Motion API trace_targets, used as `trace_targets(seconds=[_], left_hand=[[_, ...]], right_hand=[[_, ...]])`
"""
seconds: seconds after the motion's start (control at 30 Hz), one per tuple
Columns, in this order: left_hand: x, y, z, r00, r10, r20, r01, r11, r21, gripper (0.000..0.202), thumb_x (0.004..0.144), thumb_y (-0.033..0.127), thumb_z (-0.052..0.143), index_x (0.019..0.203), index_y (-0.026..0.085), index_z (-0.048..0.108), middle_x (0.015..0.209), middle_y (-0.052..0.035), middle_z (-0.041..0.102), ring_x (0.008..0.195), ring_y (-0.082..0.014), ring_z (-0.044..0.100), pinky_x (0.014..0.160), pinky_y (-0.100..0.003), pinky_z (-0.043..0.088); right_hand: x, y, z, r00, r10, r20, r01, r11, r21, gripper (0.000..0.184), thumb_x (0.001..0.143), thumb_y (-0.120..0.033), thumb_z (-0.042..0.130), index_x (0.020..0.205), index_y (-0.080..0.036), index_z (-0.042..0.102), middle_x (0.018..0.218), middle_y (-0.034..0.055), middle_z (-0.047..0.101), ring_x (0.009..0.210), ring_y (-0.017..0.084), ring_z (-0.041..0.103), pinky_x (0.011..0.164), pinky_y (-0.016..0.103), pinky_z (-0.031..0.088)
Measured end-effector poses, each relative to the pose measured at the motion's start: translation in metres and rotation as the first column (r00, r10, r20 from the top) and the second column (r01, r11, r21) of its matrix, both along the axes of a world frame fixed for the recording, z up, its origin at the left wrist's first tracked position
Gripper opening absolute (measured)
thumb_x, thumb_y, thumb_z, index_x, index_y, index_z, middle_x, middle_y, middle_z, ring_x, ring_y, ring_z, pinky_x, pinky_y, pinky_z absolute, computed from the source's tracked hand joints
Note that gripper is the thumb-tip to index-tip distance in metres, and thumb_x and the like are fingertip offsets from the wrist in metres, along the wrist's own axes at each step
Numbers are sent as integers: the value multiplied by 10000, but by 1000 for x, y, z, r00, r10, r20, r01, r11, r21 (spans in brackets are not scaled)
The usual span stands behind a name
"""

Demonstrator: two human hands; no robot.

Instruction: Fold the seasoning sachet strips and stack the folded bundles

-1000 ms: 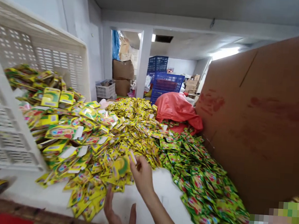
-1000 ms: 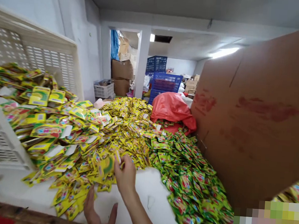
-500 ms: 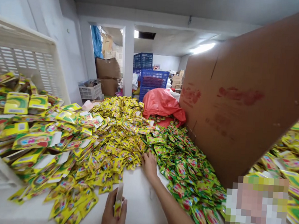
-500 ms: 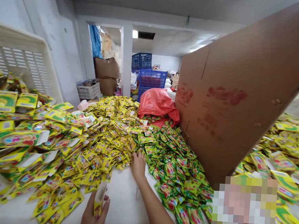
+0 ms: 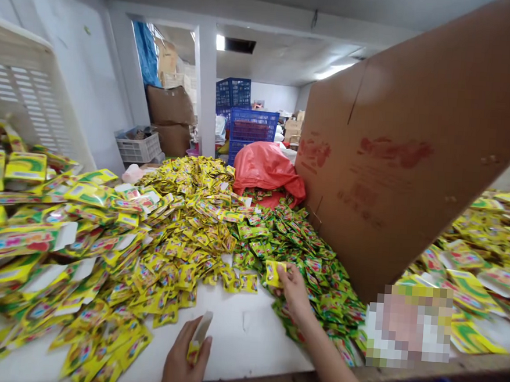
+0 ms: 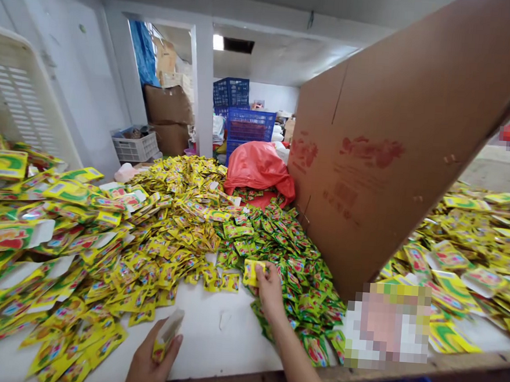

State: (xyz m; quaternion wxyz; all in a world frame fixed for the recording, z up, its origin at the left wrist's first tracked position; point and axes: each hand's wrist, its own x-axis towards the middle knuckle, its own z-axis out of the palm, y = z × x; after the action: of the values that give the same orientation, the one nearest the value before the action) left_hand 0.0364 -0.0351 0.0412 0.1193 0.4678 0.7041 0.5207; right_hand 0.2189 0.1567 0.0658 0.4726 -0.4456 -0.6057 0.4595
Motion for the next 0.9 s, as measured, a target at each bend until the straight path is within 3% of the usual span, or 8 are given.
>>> trace_targets(seconds=[0.1,0.23,0.33,0.4,0.53,0.63,0.73,0.9], left_hand=[[-2,1,-2,999,-37,-26,36,999,-39,396,741,435,545,1016,157,607,963,-98,683,892,-244,639,772,-313,529],[-2,2,-4,997,-71,-44,69,996,-54,378,743,426,547,1009,166,612,931,-86,695,868,-235,649,762,-299,533],[-1,4,-7,997,-69,-24,69,997,-35,371,742,429,546,1003,173,609,913,-78,697,857,-231,649,800,-306,518],[1,6,-11,999,-41,-12,41,999,-15,367,740,437,543,991,177,609,913,-76,695,860,-230,646,822,-309,507],[3,9,-20,1000,24,-20,-23,999,22,350,722,452,552,950,197,621,903,-62,695,846,-230,648,809,-303,511],[2,9,-20,999,26,-45,-24,999,31,339,715,446,558,944,206,625,890,-54,698,826,-229,655,790,-297,520],[-2,7,-14,996,-35,-87,33,999,-20,340,718,423,564,962,192,621,917,-64,696,842,-232,652,795,-298,518],[-2,4,-3,995,-96,-22,94,991,-92,347,735,406,558,982,170,617,908,-73,699,837,-226,649,766,-279,521]], right_hand=[[1,27,9,999,3,51,-5,999,35,407,738,-525,493,965,-193,431,660,-5,587,494,141,556,417,230,418],[-13,69,25,969,50,241,-87,986,145,337,680,-308,614,975,-180,513,815,25,632,724,170,597,622,260,457],[-26,94,34,897,87,433,-185,964,189,250,639,-192,676,874,-172,595,782,16,637,769,173,586,719,282,434],[-33,102,36,832,103,545,-249,947,202,172,719,-225,649,869,-155,605,813,18,627,797,164,581,757,314,435],[-44,99,33,708,88,700,-349,906,240,184,864,-274,501,959,-136,576,969,33,585,910,166,554,825,382,423],[-44,92,32,652,39,757,-382,880,284,165,741,-134,624,903,-142,591,1020,83,569,1022,226,488,889,394,354],[-37,85,37,634,-8,774,-394,857,332,261,665,-12,617,883,-151,584,1113,131,523,1116,275,397,924,384,277],[-24,47,41,627,52,777,-455,834,311,157,775,-152,555,925,-179,520,908,58,595,913,201,514,845,313,331]])
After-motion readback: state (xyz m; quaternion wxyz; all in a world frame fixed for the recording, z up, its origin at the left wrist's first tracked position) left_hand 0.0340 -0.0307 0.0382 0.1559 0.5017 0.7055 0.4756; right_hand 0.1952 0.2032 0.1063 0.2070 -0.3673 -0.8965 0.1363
